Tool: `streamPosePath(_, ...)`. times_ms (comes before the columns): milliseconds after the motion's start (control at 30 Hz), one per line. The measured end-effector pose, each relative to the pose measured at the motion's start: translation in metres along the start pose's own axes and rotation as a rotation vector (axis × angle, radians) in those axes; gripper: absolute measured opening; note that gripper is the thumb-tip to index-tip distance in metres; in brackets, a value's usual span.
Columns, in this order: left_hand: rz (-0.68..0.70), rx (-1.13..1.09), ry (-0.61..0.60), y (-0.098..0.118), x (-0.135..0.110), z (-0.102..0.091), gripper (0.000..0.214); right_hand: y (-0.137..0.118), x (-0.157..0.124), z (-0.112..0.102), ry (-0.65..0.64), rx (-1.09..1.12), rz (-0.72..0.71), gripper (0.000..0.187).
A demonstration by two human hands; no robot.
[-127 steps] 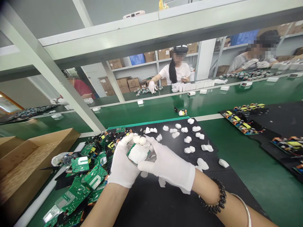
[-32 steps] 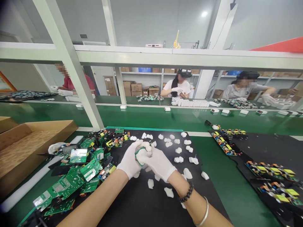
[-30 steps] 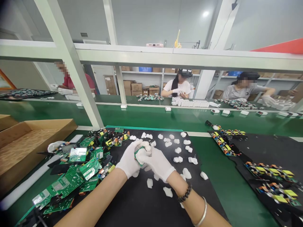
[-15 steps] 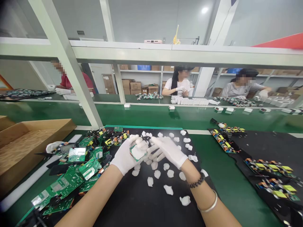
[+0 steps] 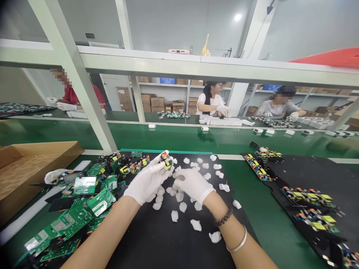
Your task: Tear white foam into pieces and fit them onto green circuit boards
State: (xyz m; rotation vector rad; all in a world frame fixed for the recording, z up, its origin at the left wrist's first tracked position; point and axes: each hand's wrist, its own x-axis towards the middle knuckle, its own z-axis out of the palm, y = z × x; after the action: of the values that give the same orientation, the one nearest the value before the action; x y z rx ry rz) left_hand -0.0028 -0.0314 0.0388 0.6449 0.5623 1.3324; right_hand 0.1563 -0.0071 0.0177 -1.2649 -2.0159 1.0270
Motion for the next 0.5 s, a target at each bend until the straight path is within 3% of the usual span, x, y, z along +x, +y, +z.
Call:
streamPosePath(100,0.098,0.130,0.057,-0.002,-0.002,0.005,0.058,0.011,0.001,0.020,-0.047,0.024,0.061,0.025)
streamPosePath(200,0.149,0.221,0.094,-0.003,-0.002,0.009,0.064,0.018,0.003,0.027,-0.096,0.075,0.099,0.013)
streamPosePath(333,0.146,0.306,0.085,-0.004,-0.001,0.011,0.057,0.015,0.007,0.014,-0.019,0.143,0.061,0.007)
streamPosePath(433,0.063,0.286,0.049,-0.005,-0.002,0.011,0.051,0.010,0.008,-0.003,0.077,0.192,0.012,0.017)
streamPosePath(500,0.029,0.261,0.028,-0.005,-0.002,0.009,0.050,0.008,0.007,-0.011,0.069,0.227,-0.012,0.029)
